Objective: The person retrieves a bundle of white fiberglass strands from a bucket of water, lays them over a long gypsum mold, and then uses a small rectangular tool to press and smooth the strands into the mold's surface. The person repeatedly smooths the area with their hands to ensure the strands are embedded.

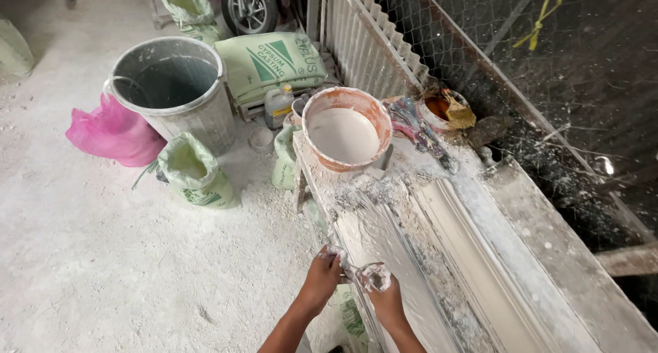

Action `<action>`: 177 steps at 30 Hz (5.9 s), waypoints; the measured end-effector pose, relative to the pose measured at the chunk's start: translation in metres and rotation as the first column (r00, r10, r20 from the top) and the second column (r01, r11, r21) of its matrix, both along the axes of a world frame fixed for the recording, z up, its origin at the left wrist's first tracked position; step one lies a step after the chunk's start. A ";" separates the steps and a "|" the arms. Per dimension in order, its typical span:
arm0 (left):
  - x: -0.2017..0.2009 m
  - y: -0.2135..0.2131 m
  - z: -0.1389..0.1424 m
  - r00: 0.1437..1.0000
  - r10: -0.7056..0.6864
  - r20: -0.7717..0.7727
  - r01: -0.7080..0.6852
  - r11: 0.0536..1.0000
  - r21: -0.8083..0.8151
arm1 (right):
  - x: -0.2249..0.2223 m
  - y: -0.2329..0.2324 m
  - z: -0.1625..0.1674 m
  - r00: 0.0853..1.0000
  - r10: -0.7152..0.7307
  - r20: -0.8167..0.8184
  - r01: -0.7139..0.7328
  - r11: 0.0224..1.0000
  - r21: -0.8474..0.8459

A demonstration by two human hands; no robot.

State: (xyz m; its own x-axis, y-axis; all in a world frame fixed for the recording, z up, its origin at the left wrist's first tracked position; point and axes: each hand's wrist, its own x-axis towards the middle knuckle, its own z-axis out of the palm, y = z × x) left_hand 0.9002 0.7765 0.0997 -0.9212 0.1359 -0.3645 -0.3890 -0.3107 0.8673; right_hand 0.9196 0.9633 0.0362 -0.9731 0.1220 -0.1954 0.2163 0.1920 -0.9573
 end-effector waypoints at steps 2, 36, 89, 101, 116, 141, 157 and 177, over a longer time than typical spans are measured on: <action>-0.016 0.001 -0.002 0.999 -0.014 0.040 0.009 0.995 0.100 | -0.015 0.004 -0.014 0.999 -0.001 -0.039 -0.005 0.988 -0.155; -0.243 0.025 -0.060 0.765 -0.641 -0.066 0.556 0.709 -0.435 | -0.194 -0.028 -0.009 0.737 -0.015 0.675 -0.607 0.424 0.672; -0.173 -0.038 -0.112 0.203 -0.897 -0.392 -0.180 0.360 -0.916 | -0.145 -0.002 -0.046 0.938 -0.333 0.099 0.222 0.794 0.566; -0.173 -0.010 -0.108 0.034 -0.921 -0.388 -0.176 0.377 -0.909 | -0.135 -0.008 -0.039 0.890 -0.430 0.150 0.284 0.782 0.555; -0.186 0.015 -0.086 0.054 -0.994 -0.099 0.047 0.101 -0.994 | 0.048 0.064 0.008 0.875 -0.302 0.378 -0.043 0.729 0.683; -0.183 0.023 -0.088 0.157 -0.978 -0.140 -0.074 0.130 -0.989 | -0.195 0.047 -0.028 0.934 -0.328 0.140 0.186 0.784 0.593; -0.187 0.017 -0.087 0.107 -0.985 0.133 -0.074 -0.141 -0.987 | -0.198 0.043 -0.033 0.986 -0.103 0.134 -0.036 0.650 0.759; -0.168 0.015 -0.088 0.125 -0.986 0.111 -0.094 -0.123 -0.988 | -0.128 0.043 -0.035 0.848 0.402 0.346 -0.494 0.362 0.791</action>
